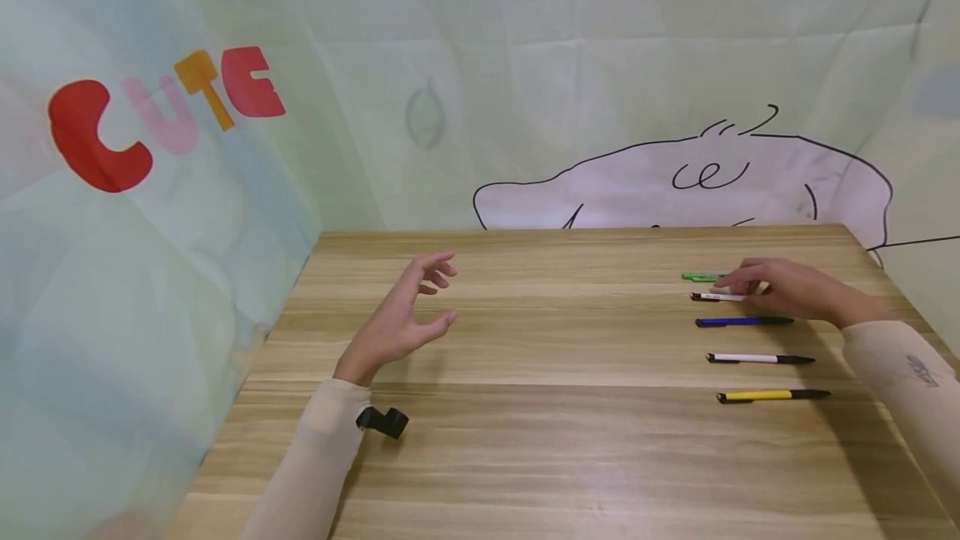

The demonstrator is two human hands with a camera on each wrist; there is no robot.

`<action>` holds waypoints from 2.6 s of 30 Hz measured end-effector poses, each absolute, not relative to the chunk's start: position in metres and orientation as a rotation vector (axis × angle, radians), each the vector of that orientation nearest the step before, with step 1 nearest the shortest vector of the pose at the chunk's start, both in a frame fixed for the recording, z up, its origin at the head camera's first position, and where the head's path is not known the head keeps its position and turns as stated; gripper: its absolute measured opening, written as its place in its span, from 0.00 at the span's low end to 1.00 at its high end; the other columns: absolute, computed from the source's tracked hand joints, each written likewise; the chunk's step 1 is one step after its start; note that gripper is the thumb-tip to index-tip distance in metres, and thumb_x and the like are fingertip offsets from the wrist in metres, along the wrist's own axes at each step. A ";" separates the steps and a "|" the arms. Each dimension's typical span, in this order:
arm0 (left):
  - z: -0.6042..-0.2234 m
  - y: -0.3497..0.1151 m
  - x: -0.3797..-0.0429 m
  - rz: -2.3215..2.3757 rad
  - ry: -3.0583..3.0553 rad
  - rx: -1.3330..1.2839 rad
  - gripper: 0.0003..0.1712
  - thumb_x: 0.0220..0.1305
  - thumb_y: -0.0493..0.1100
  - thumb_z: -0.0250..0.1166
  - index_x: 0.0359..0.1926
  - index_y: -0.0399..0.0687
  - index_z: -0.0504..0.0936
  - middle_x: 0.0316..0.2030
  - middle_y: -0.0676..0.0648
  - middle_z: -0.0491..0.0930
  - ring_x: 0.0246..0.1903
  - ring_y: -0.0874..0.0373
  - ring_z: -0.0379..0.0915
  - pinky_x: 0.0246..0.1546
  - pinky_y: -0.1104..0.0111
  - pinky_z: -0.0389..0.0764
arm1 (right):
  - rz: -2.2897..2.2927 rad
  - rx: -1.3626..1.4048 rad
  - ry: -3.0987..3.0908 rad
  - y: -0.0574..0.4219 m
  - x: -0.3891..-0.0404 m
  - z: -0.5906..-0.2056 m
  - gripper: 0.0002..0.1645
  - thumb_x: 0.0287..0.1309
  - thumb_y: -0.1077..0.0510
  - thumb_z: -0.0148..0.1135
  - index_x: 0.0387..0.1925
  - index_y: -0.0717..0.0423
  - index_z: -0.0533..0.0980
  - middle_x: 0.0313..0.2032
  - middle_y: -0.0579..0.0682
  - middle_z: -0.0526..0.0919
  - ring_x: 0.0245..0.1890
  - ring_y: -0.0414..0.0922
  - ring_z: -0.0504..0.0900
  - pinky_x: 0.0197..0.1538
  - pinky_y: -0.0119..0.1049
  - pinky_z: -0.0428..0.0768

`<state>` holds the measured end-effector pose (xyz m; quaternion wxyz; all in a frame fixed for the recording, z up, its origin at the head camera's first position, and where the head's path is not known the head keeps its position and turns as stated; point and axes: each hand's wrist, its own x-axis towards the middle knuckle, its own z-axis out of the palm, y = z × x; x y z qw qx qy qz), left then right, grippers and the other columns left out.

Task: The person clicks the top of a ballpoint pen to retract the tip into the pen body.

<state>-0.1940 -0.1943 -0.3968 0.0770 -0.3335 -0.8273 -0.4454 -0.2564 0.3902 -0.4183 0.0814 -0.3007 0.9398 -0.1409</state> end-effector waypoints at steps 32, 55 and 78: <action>-0.381 -0.182 -0.183 -1.355 -2.532 -0.969 0.46 0.57 0.26 0.70 0.73 0.39 0.59 0.59 0.34 0.70 0.54 0.42 0.69 0.58 0.39 0.72 | -0.791 -0.916 2.781 0.387 -0.222 -0.419 0.24 0.58 0.64 0.72 0.56 0.45 0.82 0.43 0.36 0.85 0.44 0.35 0.82 0.44 0.33 0.83; -0.394 -0.184 -0.196 -1.321 -2.526 -0.986 0.48 0.58 0.27 0.71 0.75 0.49 0.59 0.59 0.44 0.71 0.55 0.42 0.69 0.58 0.44 0.74 | -0.622 -1.066 2.822 0.392 -0.220 -0.434 0.22 0.55 0.71 0.71 0.46 0.42 0.84 0.43 0.34 0.84 0.44 0.30 0.81 0.44 0.32 0.84; -0.385 -0.159 -0.207 -1.327 -2.421 -1.117 0.45 0.59 0.32 0.71 0.74 0.50 0.60 0.59 0.45 0.72 0.55 0.45 0.71 0.57 0.48 0.76 | -1.060 -0.717 2.786 0.371 -0.216 -0.398 0.10 0.70 0.64 0.61 0.51 0.59 0.77 0.44 0.53 0.83 0.43 0.32 0.80 0.39 0.32 0.83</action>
